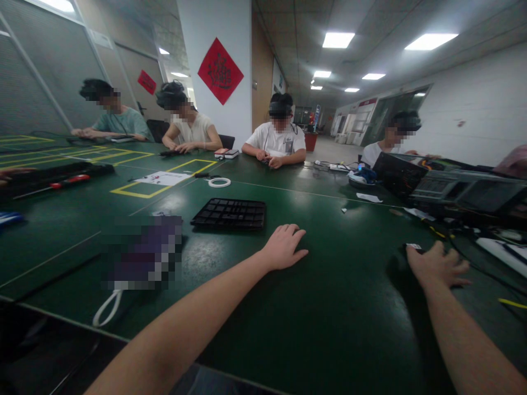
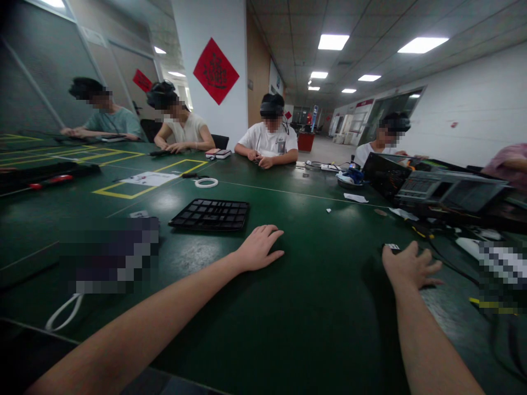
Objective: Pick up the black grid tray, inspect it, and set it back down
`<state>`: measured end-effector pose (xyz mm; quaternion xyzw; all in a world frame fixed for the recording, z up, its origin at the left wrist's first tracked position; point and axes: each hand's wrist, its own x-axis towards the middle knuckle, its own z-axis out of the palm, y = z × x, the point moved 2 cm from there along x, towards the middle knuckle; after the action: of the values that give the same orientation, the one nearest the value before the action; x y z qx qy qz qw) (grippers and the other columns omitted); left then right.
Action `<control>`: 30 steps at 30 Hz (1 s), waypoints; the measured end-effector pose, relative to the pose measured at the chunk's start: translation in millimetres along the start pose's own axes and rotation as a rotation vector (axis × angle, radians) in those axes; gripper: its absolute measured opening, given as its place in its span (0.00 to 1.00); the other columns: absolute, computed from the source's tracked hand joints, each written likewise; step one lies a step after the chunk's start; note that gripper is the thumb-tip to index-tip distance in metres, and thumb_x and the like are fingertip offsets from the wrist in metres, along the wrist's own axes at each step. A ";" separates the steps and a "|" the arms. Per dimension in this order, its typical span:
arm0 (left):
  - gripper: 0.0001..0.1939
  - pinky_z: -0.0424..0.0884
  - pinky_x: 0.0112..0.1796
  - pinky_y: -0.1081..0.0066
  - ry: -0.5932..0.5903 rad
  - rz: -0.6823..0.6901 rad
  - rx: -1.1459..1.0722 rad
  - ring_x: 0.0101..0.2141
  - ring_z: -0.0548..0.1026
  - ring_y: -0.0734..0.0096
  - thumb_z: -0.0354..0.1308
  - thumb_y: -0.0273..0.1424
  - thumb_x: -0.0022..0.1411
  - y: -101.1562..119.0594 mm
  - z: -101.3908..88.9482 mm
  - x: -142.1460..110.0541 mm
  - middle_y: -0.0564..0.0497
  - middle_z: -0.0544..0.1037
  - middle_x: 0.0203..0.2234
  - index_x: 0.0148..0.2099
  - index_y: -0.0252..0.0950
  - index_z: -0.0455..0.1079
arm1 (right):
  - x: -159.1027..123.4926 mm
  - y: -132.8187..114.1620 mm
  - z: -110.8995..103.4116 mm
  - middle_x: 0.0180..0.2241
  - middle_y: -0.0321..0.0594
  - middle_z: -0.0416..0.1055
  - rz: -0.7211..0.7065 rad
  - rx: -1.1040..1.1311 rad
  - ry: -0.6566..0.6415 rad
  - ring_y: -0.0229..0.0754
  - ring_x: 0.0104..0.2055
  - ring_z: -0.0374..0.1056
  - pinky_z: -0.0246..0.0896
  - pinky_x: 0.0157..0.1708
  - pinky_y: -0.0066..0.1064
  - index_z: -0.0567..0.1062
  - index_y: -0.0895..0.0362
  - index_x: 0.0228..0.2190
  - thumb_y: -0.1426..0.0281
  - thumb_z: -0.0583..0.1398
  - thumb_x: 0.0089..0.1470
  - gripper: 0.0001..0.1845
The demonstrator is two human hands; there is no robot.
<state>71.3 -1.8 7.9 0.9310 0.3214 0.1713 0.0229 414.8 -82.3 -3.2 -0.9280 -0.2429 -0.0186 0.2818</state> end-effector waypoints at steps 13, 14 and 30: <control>0.20 0.57 0.52 0.51 0.472 -0.664 0.232 0.52 0.64 0.50 0.45 0.36 0.64 -68.9 -55.5 -16.1 0.35 0.67 0.53 0.53 0.32 0.66 | -0.8 -1.4 -0.9 0.63 0.63 0.41 -0.037 0.040 0.046 0.68 0.64 0.34 0.30 0.60 0.60 0.54 0.68 0.60 0.53 0.46 0.53 0.41; 0.18 0.60 0.50 0.55 0.443 -0.621 0.210 0.50 0.66 0.53 0.45 0.35 0.64 -67.6 -57.2 -15.8 0.37 0.69 0.50 0.51 0.33 0.68 | -0.6 -1.3 -0.6 0.63 0.63 0.41 -0.038 0.042 0.048 0.68 0.64 0.34 0.30 0.60 0.60 0.54 0.68 0.60 0.53 0.46 0.52 0.41; 0.09 0.70 0.37 0.67 -0.203 -0.186 0.008 0.34 0.74 0.63 0.50 0.23 0.58 -24.8 -22.5 -4.7 0.44 0.77 0.32 0.34 0.33 0.72 | 2.8 1.1 5.2 0.62 0.59 0.45 -0.007 0.011 0.066 0.66 0.63 0.38 0.34 0.60 0.60 0.57 0.64 0.58 0.53 0.47 0.52 0.39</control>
<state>45.7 13.4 23.8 0.9098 0.4032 0.0723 0.0674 417.2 -79.1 -7.6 -0.9245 -0.2366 -0.0489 0.2949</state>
